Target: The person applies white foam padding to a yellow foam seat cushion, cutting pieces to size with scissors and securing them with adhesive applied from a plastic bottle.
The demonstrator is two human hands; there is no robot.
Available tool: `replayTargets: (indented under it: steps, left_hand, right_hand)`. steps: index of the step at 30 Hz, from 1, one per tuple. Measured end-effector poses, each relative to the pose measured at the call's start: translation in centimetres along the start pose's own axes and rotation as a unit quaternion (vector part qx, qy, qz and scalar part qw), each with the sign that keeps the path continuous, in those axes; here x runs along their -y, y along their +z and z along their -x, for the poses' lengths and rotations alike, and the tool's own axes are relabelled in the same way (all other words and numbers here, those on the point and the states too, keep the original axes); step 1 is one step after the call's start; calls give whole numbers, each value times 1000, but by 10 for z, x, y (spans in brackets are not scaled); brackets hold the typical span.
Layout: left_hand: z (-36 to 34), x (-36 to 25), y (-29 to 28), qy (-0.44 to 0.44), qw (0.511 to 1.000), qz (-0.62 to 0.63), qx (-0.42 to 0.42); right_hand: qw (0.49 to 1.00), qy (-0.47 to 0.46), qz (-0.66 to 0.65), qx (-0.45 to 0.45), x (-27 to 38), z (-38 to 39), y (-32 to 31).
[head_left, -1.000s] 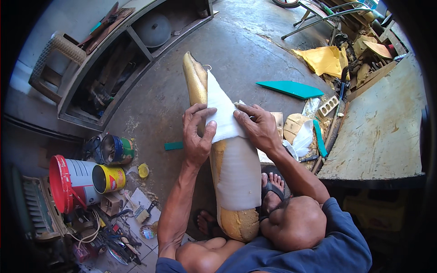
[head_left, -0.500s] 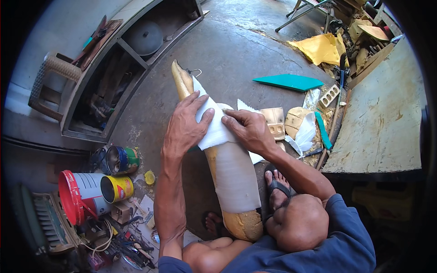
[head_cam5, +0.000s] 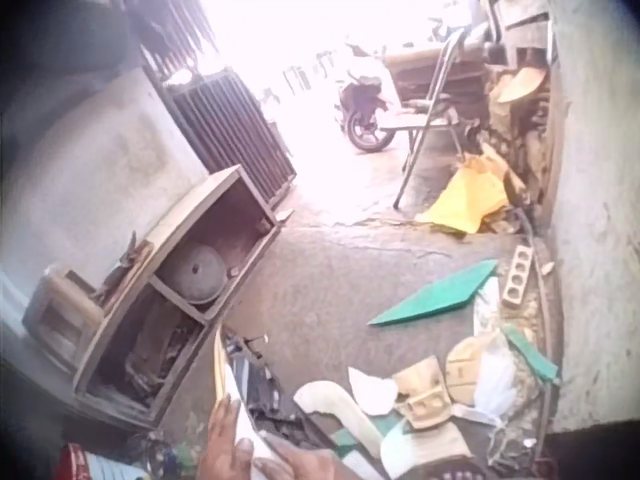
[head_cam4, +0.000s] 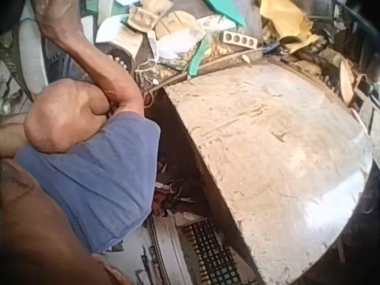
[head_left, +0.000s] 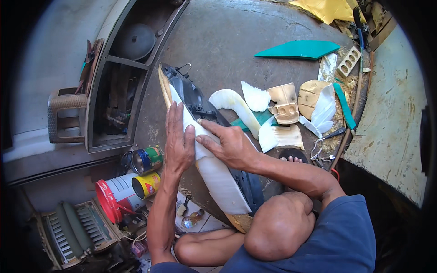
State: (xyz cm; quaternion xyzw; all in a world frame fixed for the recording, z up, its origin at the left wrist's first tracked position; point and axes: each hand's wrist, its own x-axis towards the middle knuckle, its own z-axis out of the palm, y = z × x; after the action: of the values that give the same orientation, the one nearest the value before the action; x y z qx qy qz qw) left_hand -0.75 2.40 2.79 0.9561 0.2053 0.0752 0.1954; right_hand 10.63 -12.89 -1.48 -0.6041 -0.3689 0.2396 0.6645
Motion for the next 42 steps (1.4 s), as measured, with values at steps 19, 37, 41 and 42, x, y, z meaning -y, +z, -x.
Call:
replayTargets:
  steps: [19, 37, 41, 42]
  left_hand:
    - [-27, -46, -11, -53, 990, -94, 93]
    - [-43, -83, 5, -92, 959, -236, 128]
    - [-38, -90, 14, -119, 973, -160, 116]
    - [-37, -96, 19, -122, 974, -159, 109]
  right_hand:
    - [992, -12, -120, -42, -15, 7, -6]
    - [941, 281, -116, 149, -41, -155, -27]
    - [963, 251, -76, 70, -54, -155, -13]
    - [963, 250, -74, 72, -55, -156, -12]
